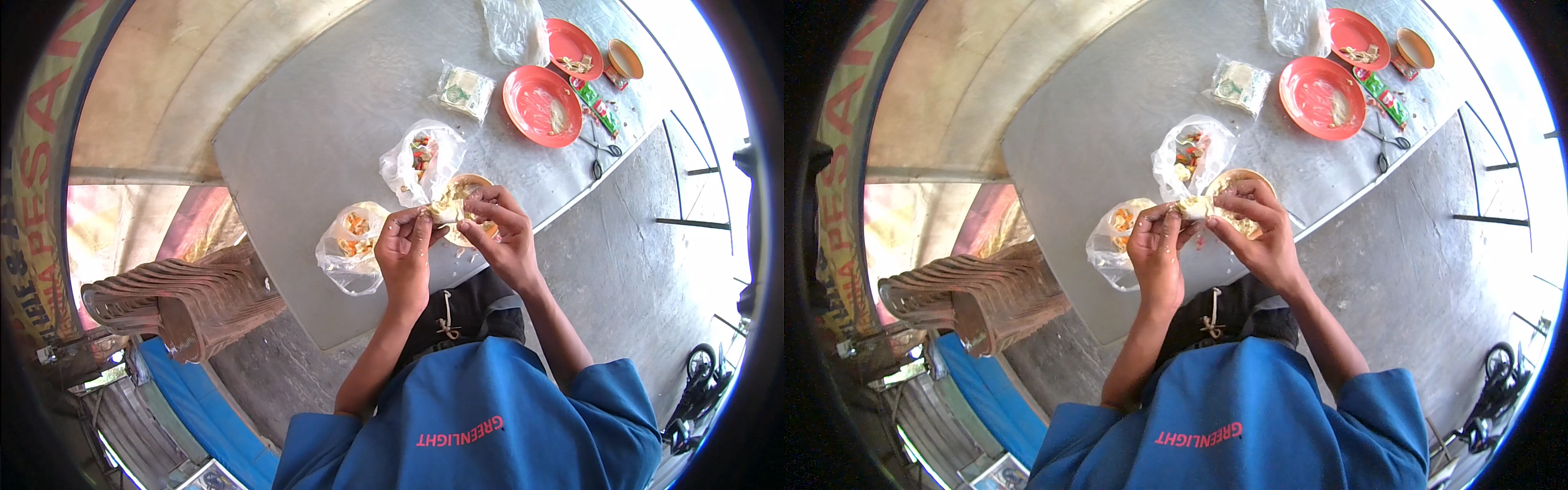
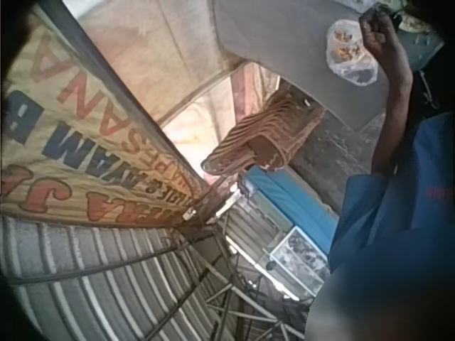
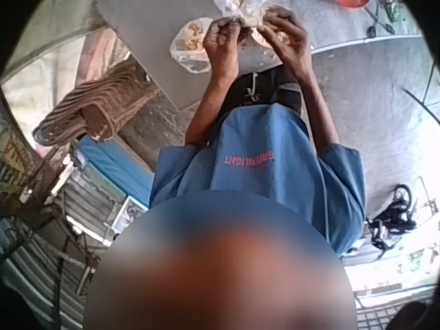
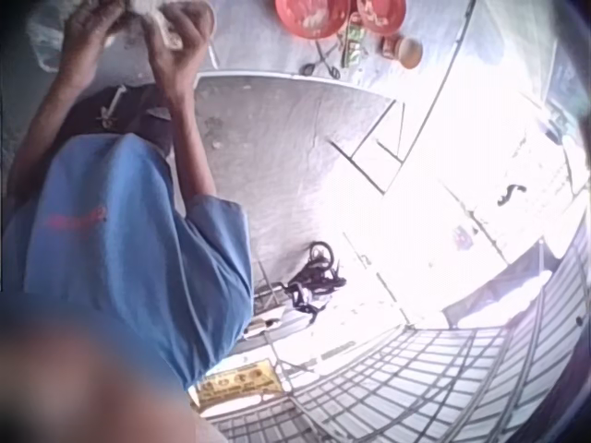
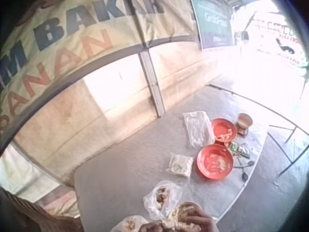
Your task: The person assembles small food parcels by placing a filling onto thin wrappers, folding them, and trimming the edges with scissors. The finished parcels are placed on a red plate on the table.
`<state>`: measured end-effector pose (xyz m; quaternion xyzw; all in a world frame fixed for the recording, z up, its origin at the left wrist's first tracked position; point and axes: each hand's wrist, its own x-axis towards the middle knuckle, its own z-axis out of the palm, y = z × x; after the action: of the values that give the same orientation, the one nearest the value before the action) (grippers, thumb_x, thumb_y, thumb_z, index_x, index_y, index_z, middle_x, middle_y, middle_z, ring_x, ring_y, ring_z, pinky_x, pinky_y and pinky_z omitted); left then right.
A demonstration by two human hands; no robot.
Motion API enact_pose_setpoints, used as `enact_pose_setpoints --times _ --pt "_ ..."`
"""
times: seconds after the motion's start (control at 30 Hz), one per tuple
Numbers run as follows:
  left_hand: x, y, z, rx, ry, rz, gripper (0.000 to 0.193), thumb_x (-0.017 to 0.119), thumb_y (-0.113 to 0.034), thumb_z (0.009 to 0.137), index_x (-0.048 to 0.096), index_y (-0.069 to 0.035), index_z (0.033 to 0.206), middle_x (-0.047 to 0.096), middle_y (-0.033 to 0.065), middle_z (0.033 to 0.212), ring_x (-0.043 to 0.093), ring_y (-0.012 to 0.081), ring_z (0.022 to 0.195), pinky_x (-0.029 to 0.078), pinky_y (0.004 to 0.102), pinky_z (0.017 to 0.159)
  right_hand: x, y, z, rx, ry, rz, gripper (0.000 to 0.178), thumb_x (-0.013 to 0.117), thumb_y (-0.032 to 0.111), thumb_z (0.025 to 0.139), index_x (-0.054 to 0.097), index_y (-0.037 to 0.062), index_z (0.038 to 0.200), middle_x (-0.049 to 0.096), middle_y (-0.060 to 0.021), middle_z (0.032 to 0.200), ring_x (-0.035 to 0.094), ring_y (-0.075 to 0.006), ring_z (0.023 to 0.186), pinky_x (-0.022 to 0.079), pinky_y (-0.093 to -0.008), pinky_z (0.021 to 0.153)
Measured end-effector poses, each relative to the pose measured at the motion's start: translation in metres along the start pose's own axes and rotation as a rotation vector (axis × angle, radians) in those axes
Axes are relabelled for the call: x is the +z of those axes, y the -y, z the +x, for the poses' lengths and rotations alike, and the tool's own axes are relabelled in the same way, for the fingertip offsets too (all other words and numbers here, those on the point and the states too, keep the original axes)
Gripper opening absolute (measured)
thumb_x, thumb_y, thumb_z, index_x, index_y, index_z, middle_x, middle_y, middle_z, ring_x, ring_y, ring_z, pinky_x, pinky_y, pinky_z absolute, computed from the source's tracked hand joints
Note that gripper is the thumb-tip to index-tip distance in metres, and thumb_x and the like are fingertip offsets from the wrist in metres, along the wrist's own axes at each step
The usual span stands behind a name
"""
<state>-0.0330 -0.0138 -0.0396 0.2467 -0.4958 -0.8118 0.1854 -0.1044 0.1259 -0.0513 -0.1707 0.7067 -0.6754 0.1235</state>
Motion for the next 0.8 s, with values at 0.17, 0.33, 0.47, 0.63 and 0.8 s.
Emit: enact_pose_setpoints --times 0.17,0.33,0.47,0.63,0.8 --pt "0.011 0.009 0.001 0.005 -0.008 0.033 0.014 0.057 -0.004 0.101 0.057 0.004 0.112 0.066 0.0137 0.11 0.068 0.018 0.099 0.06 0.0334 0.089 -0.013 0.001 0.012 -0.182 -0.01 -0.274 0.018 0.08 0.012 0.082 0.077 0.0033 0.098 0.065 -0.0136 0.102 0.06 -0.027 0.096 0.048 -0.0372 0.083" --pt "0.021 0.017 0.002 0.044 -0.001 0.129 0.014 0.058 -0.005 0.101 0.058 0.004 0.112 0.067 0.0133 0.112 0.067 0.0178 0.099 0.059 0.0336 0.09 -0.024 0.004 0.02 -0.238 -0.028 -0.322 0.014 0.078 0.006 0.075 0.074 0.0022 0.088 0.063 -0.0146 0.098 0.06 -0.0297 0.091 0.047 -0.0394 0.081" --pt "0.038 0.022 0.0 0.099 0.044 0.21 0.016 0.058 -0.001 0.099 0.059 0.006 0.114 0.066 0.0166 0.117 0.066 0.0192 0.103 0.058 0.0339 0.093 -0.04 0.006 0.034 -0.242 -0.008 -0.349 0.016 0.076 0.006 0.068 0.07 0.0014 0.082 0.062 -0.0146 0.097 0.06 -0.0306 0.091 0.047 -0.0401 0.082" --pt "0.058 0.015 -0.005 0.168 0.105 0.297 0.016 0.061 0.002 0.097 0.061 0.007 0.113 0.066 0.015 0.116 0.065 0.0176 0.104 0.057 0.0325 0.091 -0.068 0.021 0.054 -0.129 0.117 -0.304 0.019 0.077 0.008 0.066 0.07 0.0007 0.081 0.06 -0.0143 0.097 0.061 -0.0299 0.089 0.049 -0.0387 0.083" --pt "0.066 0.021 -0.005 0.226 0.052 0.306 0.016 0.063 0.001 0.097 0.064 0.005 0.112 0.064 0.0107 0.113 0.066 0.0157 0.101 0.059 0.0301 0.086 -0.089 0.024 0.068 -0.07 0.261 -0.19 0.02 0.073 0.005 0.067 0.072 -0.001 0.087 0.06 -0.0117 0.1 0.062 -0.0213 0.087 0.052 -0.0322 0.077"
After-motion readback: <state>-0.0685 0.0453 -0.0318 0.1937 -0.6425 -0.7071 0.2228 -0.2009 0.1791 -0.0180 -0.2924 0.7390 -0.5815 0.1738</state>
